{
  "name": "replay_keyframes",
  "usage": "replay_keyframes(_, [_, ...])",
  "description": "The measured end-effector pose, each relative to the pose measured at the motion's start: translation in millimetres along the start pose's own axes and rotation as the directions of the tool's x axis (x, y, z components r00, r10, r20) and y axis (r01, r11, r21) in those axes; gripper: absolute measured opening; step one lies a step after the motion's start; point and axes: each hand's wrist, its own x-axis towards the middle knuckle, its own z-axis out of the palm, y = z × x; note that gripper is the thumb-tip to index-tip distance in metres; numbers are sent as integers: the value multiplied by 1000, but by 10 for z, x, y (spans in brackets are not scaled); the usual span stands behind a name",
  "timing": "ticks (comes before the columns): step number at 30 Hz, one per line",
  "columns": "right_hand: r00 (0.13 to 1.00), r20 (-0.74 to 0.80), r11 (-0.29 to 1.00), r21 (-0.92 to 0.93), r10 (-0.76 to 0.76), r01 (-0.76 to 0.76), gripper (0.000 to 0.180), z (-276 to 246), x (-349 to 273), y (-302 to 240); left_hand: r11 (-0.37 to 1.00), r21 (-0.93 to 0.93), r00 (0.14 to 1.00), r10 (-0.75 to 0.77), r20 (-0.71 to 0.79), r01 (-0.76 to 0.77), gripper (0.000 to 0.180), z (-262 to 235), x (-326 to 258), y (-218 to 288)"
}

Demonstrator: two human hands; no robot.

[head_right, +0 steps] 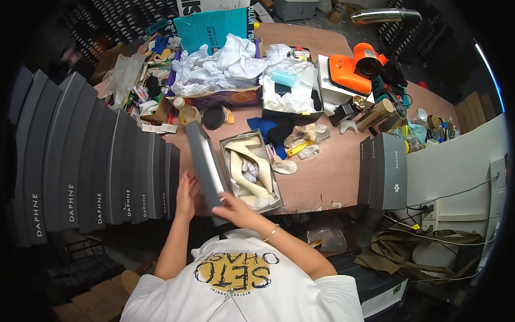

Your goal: Inspecting, cleaning, and packing high-heeled shoes into a box.

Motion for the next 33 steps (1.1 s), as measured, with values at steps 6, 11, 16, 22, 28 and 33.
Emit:
replay_keyframes(6, [831,-529,959,-284,-173,19,32,-552,147,456,257,880,848,470,246,-398,66,-250,-90,297])
replay_keyframes(11, [832,-276,413,-909,-482,-63,28,-1062,748,591,109,593,586,-91,805,-798,56,993,-337,-60])
replay_keyframes(16, [964,-216,338,-928,-153,-154,17,-1283,1107,569,234,665,660,-114,743,-709,49,1102,-280,-370])
replay_keyframes(22, [998,-67,909,-415,-1,-27,24,-1948,845,370,868,475,959,7,282,-146,37,857,-196,159])
replay_keyframes(28, [921,240,654,-650,-307,387,19,-1550,779,-305,695,518,773,87,628,-499,56,1011,401,1007])
replay_keyframes(33, [769,-12,506,-759,-639,409,25,-1144,1002,-574,715,677,685,-406,604,-174,45,719,742,937])
